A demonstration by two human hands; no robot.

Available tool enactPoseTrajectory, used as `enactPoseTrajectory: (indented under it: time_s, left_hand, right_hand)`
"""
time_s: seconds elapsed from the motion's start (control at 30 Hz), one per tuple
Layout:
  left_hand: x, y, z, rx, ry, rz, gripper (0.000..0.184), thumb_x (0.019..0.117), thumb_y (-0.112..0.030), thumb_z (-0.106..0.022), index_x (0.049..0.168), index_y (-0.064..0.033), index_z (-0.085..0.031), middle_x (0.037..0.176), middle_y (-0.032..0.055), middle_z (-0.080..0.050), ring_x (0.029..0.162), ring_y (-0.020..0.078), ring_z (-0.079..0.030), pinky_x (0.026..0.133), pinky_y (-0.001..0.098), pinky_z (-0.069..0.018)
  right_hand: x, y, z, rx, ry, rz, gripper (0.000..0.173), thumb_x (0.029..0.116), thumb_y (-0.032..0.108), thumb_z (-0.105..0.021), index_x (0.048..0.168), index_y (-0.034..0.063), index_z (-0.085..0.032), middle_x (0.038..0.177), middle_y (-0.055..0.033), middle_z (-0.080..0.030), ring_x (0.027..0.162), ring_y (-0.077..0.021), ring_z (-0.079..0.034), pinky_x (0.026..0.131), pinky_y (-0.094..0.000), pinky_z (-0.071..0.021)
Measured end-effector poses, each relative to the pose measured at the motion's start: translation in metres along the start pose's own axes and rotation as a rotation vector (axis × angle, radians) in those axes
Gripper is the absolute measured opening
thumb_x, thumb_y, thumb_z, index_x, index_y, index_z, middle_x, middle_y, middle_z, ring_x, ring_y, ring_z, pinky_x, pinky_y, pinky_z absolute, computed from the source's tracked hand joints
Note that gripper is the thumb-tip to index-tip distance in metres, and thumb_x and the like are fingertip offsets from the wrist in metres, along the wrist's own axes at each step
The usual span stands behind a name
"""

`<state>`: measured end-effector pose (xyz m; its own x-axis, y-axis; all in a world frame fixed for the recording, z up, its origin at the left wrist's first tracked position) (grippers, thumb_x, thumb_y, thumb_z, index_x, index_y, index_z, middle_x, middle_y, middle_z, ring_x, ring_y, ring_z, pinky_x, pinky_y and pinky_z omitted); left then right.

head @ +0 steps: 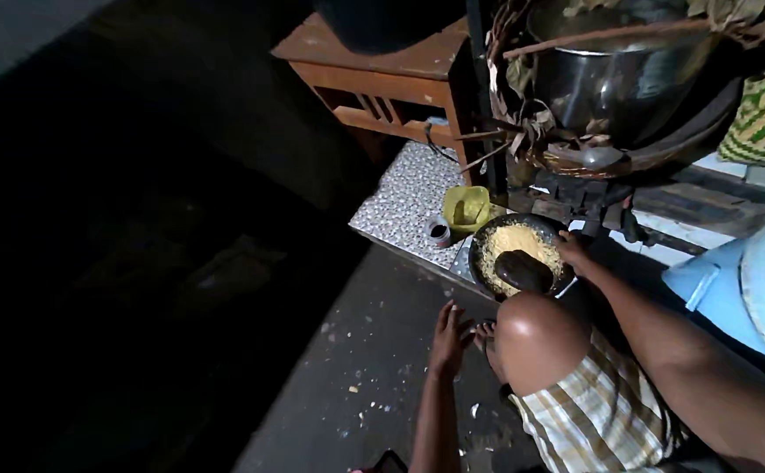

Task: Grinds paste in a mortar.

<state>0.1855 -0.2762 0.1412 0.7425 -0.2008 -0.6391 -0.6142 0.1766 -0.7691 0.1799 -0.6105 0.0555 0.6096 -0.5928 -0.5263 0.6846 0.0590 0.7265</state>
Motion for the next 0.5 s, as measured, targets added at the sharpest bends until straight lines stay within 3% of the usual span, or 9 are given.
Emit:
enactPoseTrajectory:
  time_s: [0.17, 0.37, 0.5]
  left_hand:
    - [0.067, 0.004, -0.046, -0.061, 0.051, 0.100, 0.055, 0.1124, -0.037, -0.035, 0.161, -0.0133, -0.025, 0.160, 0.0208, -0.034, 0.136, 0.0402, -0.048, 0.099, 0.0562, -0.0496]
    - [0.097, 0.014, -0.062, -0.121, 0.082, 0.172, 0.061, 0.1112, -0.048, -0.031, 0.164, -0.0231, -0.013, 0.159, 0.0233, -0.035, 0.134, 0.0436, -0.050, 0.096, 0.0613, -0.0513]
    - [0.107, 0.020, -0.063, -0.133, 0.057, 0.211, 0.066, 0.1090, -0.055, -0.032, 0.165, -0.0249, -0.014, 0.159, 0.0234, -0.035, 0.134, 0.0457, -0.049, 0.097, 0.0646, -0.0494]
  right_hand:
    - [0.016, 0.017, 0.003, -0.045, 0.032, -0.002, 0.055, 0.1119, 0.041, -0.042, 0.150, 0.0029, -0.047, 0.147, -0.0301, -0.051, 0.135, -0.0453, -0.051, 0.109, -0.0624, -0.0396]
    - [0.017, 0.043, 0.000, -0.270, 0.070, -0.014, 0.061, 0.1092, 0.046, -0.047, 0.150, 0.0010, -0.049, 0.150, -0.0287, -0.050, 0.141, -0.0443, -0.046, 0.116, -0.0629, -0.0347]
    - [0.024, 0.046, 0.002, -0.322, 0.102, -0.035, 0.067, 0.1076, 0.053, -0.046, 0.145, -0.0017, -0.054, 0.147, -0.0282, -0.053, 0.140, -0.0416, -0.049, 0.116, -0.0596, -0.0361]
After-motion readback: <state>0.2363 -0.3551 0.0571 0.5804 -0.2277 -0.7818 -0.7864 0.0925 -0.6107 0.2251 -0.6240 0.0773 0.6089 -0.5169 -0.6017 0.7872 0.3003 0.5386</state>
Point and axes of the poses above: each hand's wrist, its own x-axis towards the middle knuckle, its own z-axis out of the back of the hand, y = z × x, the point moved 2 cm from there along x, towards the middle knuckle
